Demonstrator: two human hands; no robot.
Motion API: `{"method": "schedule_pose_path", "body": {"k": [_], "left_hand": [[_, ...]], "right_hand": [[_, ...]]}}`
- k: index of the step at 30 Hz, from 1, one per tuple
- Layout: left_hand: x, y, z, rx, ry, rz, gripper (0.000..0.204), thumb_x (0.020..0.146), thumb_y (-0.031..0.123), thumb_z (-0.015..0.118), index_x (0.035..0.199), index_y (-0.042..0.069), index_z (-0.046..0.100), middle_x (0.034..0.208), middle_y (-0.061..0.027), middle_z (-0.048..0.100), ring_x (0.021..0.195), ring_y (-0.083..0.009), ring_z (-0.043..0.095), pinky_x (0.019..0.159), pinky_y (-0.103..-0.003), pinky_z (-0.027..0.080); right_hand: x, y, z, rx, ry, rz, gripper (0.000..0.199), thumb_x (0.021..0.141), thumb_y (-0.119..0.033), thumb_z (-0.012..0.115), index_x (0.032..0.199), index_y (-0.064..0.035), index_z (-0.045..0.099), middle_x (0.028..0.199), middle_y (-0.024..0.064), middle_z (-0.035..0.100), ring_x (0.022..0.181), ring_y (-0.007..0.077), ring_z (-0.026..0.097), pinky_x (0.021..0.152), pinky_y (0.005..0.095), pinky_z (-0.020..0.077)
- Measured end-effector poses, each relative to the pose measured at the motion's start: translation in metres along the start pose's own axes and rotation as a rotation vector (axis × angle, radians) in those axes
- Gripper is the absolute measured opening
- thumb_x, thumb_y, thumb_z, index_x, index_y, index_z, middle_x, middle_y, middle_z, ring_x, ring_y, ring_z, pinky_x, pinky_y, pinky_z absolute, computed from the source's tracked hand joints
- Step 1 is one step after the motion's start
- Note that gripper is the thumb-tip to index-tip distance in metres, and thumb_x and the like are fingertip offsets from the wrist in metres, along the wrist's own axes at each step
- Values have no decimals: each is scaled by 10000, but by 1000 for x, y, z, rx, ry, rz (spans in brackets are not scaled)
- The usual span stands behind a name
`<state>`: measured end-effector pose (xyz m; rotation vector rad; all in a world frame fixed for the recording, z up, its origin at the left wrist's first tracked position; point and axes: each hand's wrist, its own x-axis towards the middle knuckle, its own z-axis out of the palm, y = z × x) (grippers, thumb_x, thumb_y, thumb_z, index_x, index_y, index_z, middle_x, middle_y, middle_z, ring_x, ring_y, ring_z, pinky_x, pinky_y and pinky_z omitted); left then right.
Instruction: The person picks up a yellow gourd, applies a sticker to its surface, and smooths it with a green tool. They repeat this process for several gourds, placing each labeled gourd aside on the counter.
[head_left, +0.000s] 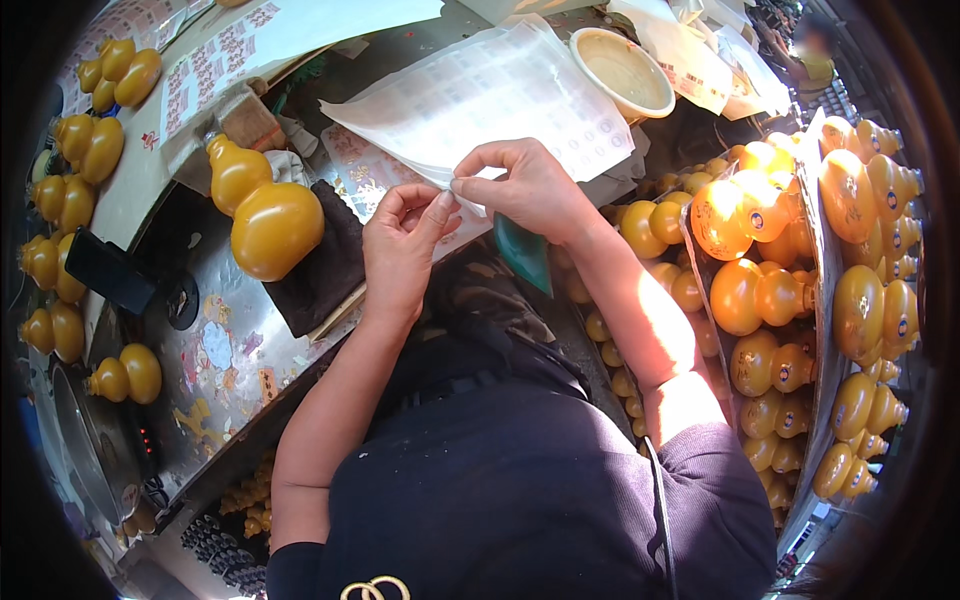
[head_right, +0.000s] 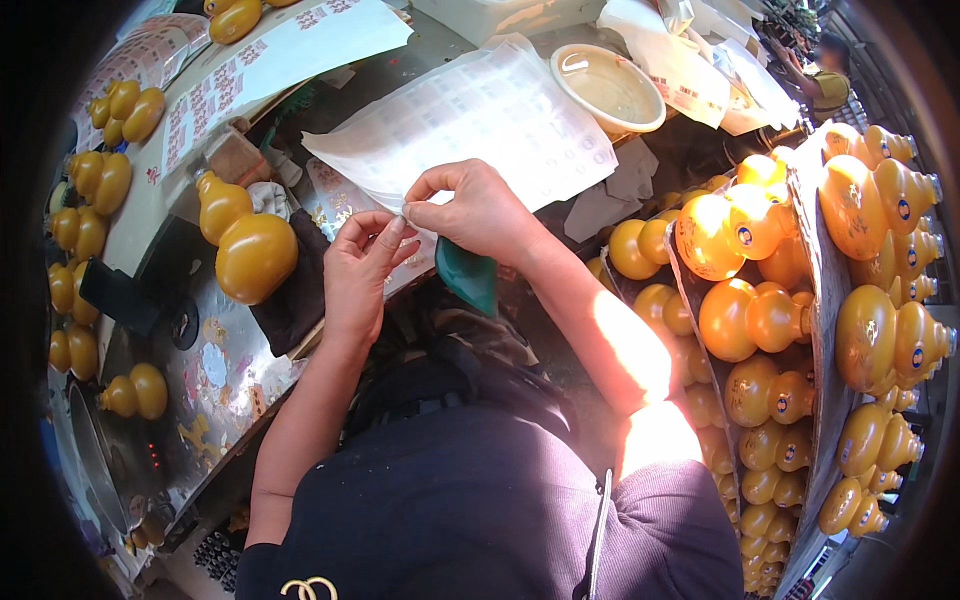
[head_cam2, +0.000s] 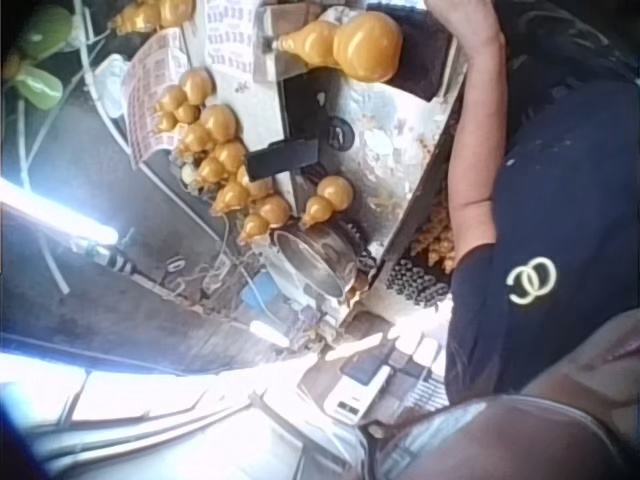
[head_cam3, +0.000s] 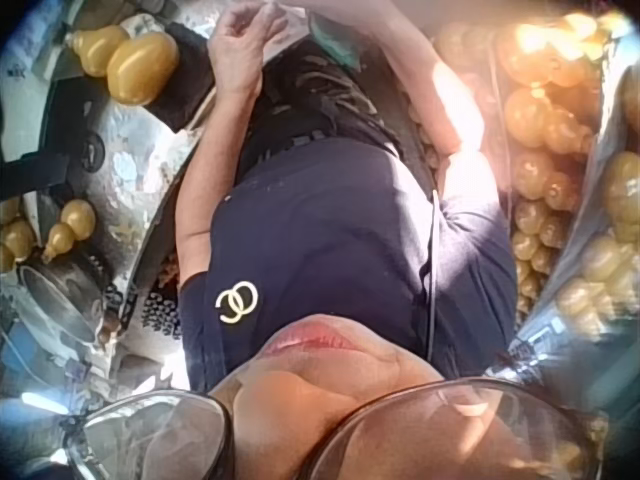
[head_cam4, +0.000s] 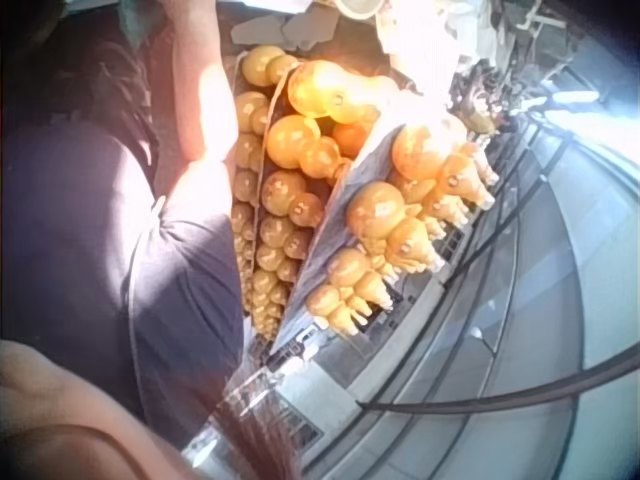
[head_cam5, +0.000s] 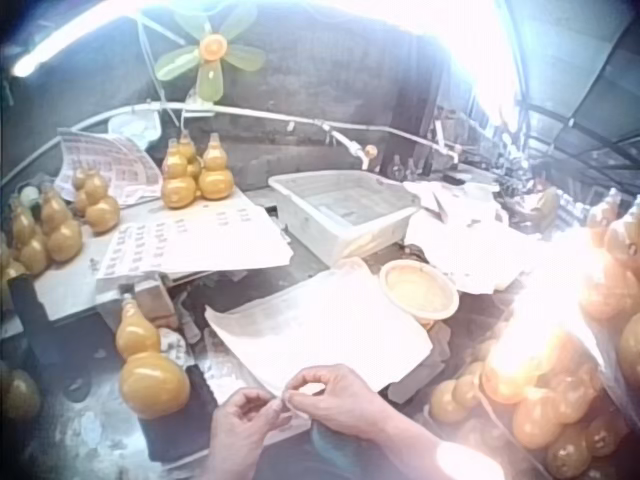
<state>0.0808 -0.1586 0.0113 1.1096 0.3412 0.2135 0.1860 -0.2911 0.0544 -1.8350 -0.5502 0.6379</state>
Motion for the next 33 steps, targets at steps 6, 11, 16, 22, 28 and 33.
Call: {"method": "schedule_pose_path", "body": {"k": [6, 11, 16, 22, 28, 33], "left_hand": [[2, 1, -1, 9, 30, -59, 158, 935, 122, 607, 1006, -11, 561, 976, -79, 596, 923, -165, 633, 829, -311, 559], [-1, 1, -3, -3, 31, -63, 67, 932, 52, 527, 974, 0, 518, 957, -81, 578, 908, -191, 640, 789, -328, 570], [-9, 5, -12, -5, 82, -127, 27, 931, 49, 482, 939, 23, 475, 917, -71, 541, 870, -199, 640, 711, -327, 581], [-19, 14, -17, 25, 109, -173, 25, 937, 65, 474, 942, 42, 467, 904, -72, 532, 851, -180, 641, 560, -263, 558], [-24, 10, -32, 157, 67, -239, 59, 948, 100, 484, 944, 42, 479, 859, -92, 600, 686, -142, 634, 487, -230, 503], [-38, 49, -24, 860, -329, -366, 336, 980, 285, 533, 811, -3, 575, 604, -45, 571, 429, -100, 537, 384, -231, 392]], "right_hand": [[-2, -1, 3, 30, 0, -18, 170, 784, -154, 670, 842, 4, 693, 774, 38, 670, 703, 73, 554, 662, 246, 474], [-2, 1, 1, -5, 69, -57, 163, 795, -139, 654, 848, 12, 684, 768, 45, 660, 725, 84, 559, 683, 251, 473], [4, -8, -49, -180, 353, -168, 193, 801, -170, 647, 859, 9, 689, 752, 32, 657, 713, 80, 571, 693, 251, 477], [7, -22, -118, -308, 685, -291, 239, 801, -198, 658, 934, -5, 706, 759, 25, 658, 704, 74, 582, 678, 235, 483], [8, -27, -143, -185, 800, -372, 209, 802, -186, 686, 913, -11, 709, 748, -19, 644, 685, 56, 553, 646, 204, 457], [1, -31, -146, -156, 885, -373, 183, 807, -164, 680, 904, -11, 703, 716, -7, 632, 659, 40, 536, 610, 201, 442]]}}
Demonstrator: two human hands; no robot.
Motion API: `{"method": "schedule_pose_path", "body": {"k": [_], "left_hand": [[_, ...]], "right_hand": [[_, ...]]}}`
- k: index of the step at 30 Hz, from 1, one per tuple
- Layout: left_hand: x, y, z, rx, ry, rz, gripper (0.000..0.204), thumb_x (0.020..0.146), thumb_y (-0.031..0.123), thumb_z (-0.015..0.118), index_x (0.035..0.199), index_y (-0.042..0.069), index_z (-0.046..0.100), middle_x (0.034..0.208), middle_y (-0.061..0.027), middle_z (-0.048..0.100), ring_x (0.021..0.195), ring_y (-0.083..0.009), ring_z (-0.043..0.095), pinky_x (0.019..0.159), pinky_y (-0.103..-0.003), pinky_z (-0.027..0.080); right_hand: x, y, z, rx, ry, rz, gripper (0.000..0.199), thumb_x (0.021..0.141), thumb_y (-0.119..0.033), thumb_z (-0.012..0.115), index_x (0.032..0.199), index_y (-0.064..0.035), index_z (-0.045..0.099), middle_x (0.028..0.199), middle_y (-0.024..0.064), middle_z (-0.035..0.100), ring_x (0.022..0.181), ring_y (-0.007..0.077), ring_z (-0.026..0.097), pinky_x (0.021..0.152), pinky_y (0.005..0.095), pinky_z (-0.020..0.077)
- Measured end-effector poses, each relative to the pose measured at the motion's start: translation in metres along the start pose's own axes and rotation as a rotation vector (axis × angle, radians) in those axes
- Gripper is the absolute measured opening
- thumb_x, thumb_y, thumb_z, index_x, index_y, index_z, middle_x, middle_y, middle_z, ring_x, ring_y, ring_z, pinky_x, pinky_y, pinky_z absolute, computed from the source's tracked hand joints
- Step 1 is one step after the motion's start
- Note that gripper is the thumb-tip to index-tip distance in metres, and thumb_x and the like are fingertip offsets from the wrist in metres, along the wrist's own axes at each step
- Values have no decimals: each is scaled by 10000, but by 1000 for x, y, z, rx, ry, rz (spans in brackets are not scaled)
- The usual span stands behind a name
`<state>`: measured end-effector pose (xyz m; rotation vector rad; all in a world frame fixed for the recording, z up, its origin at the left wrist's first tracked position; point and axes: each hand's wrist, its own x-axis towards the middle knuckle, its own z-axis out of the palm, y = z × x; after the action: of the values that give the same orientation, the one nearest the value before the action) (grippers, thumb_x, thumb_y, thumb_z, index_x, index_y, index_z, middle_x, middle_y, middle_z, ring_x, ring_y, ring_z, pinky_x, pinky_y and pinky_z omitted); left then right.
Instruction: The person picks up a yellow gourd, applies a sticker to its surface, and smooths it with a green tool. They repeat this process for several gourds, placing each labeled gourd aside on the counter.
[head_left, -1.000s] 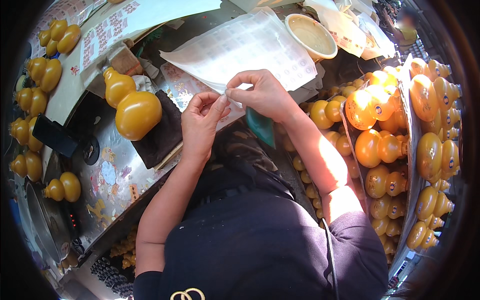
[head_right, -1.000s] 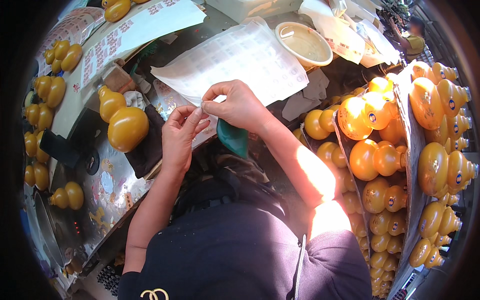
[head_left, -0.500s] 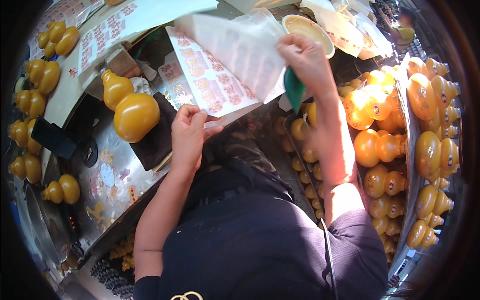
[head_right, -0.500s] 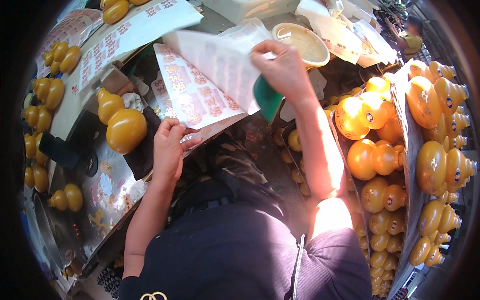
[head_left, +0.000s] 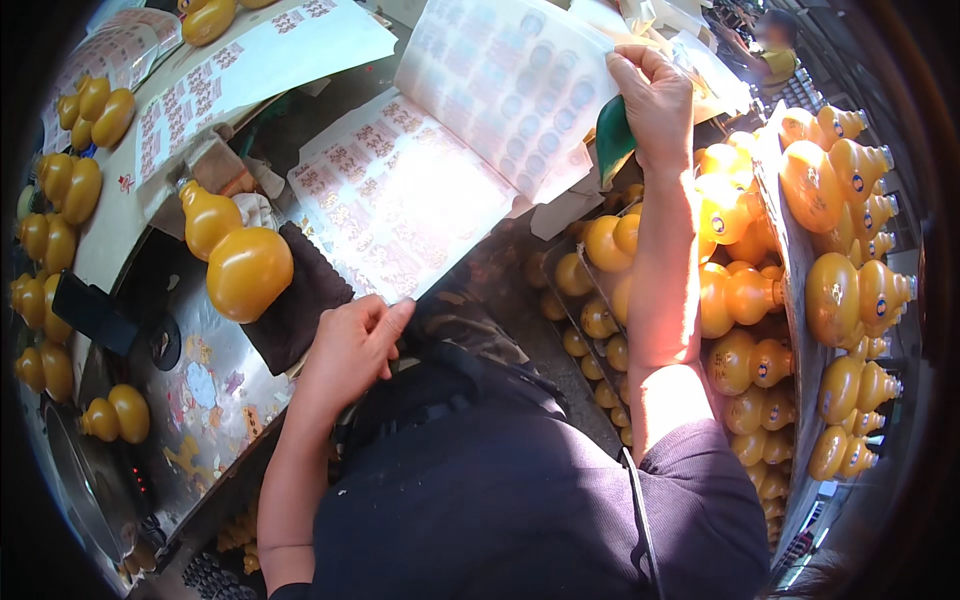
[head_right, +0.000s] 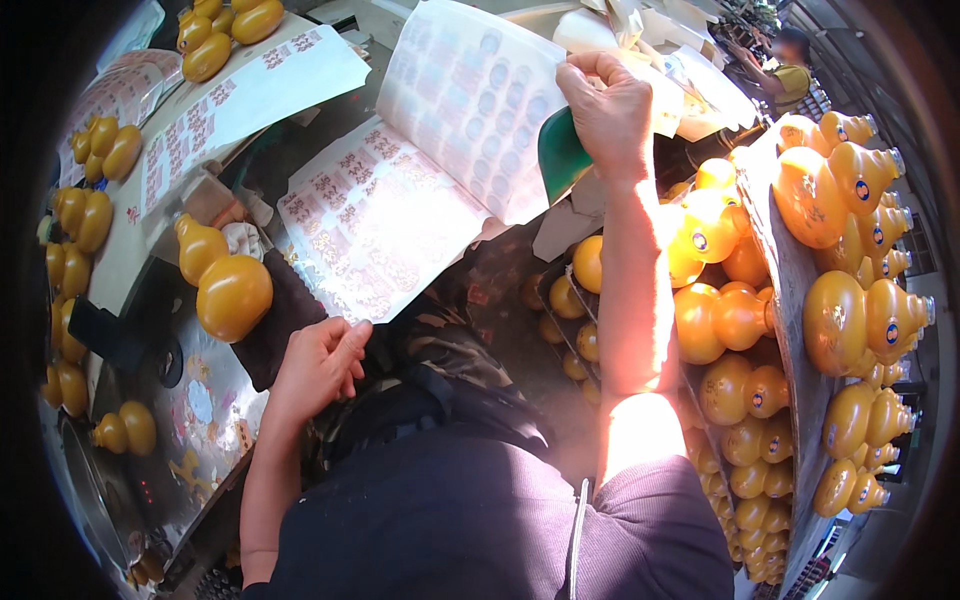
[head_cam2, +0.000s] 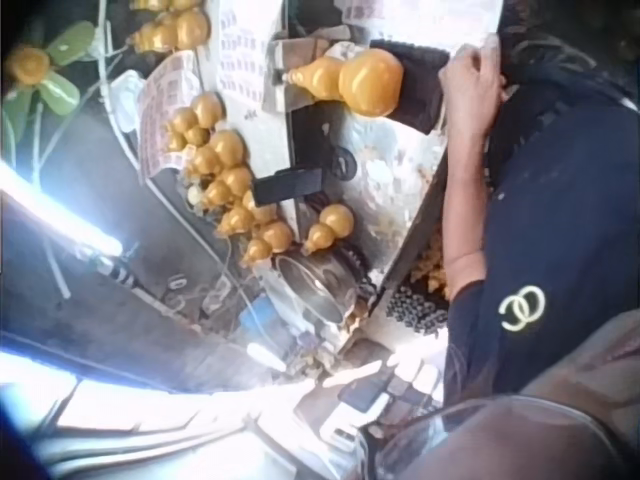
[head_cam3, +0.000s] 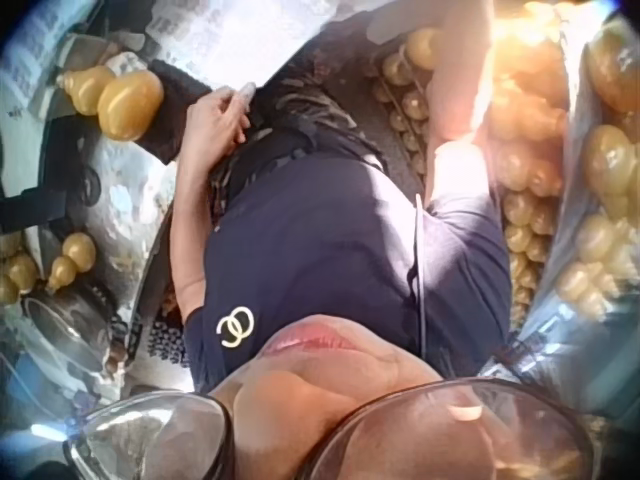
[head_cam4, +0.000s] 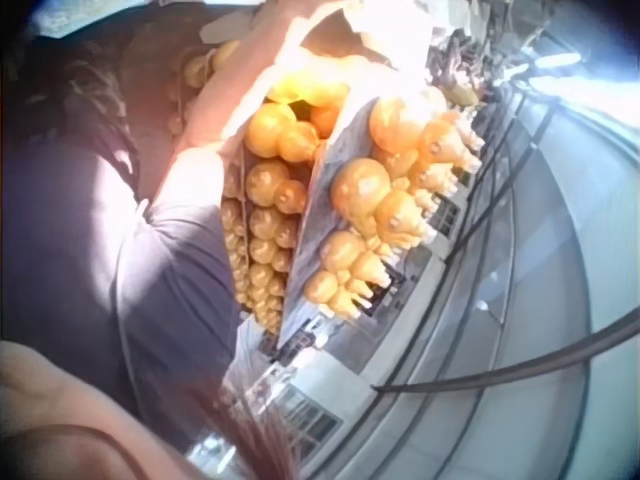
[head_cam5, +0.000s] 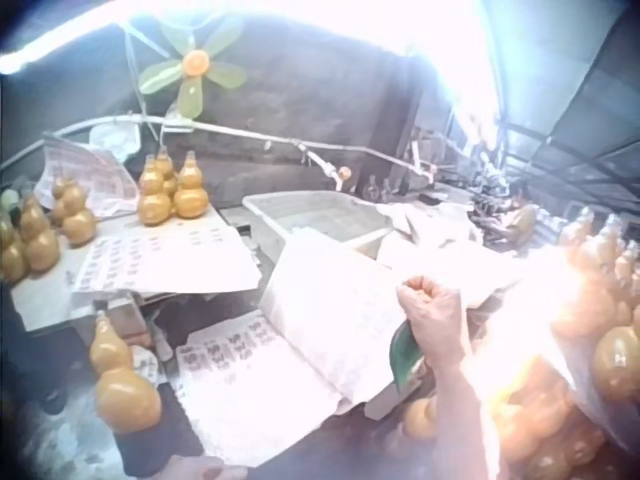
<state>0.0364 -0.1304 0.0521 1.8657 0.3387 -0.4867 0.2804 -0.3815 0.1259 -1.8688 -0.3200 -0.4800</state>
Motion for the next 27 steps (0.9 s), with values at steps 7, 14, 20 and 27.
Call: {"method": "schedule_pose_path", "body": {"k": [7, 14, 20, 27], "left_hand": [[72, 117, -44, -583, 16, 349, 927, 841, 637, 567, 1521, 157, 158, 1427, -211, 343, 1308, -330, 381, 971, -452, 435], [156, 139, -45, -345, 85, 528, 556, 778, -5, 605, 1301, -40, 421, 1058, -131, 599, 901, -194, 619, 787, -294, 508], [149, 220, -47, -414, 29, 658, 413, 793, 57, 643, 1182, -2, 519, 1026, -83, 615, 948, -168, 590, 825, -307, 488], [176, 297, -107, -357, -41, 954, 266, 783, -59, 521, 1020, 58, 556, 898, -77, 603, 791, -207, 610, 691, -356, 528]], "right_hand": [[-77, -67, 42, -282, -113, -420, 143, 725, -57, 698, 860, -35, 655, 791, 50, 632, 588, 141, 580, 539, 285, 473], [-135, -39, 59, 52, -198, -156, 73, 819, -37, 653, 870, -33, 600, 824, 61, 629, 559, 135, 578, 478, 234, 435], [-140, 23, 24, 915, -718, 966, 840, 894, -751, 249, 1101, -1, 568, 958, 120, 629, 352, 108, 373, 359, 237, 285], [-88, 31, 12, 1258, -510, 631, 754, 951, -646, 308, 1351, -23, 449, 1154, 166, 615, 394, 91, 406, 376, 215, 325]]}}
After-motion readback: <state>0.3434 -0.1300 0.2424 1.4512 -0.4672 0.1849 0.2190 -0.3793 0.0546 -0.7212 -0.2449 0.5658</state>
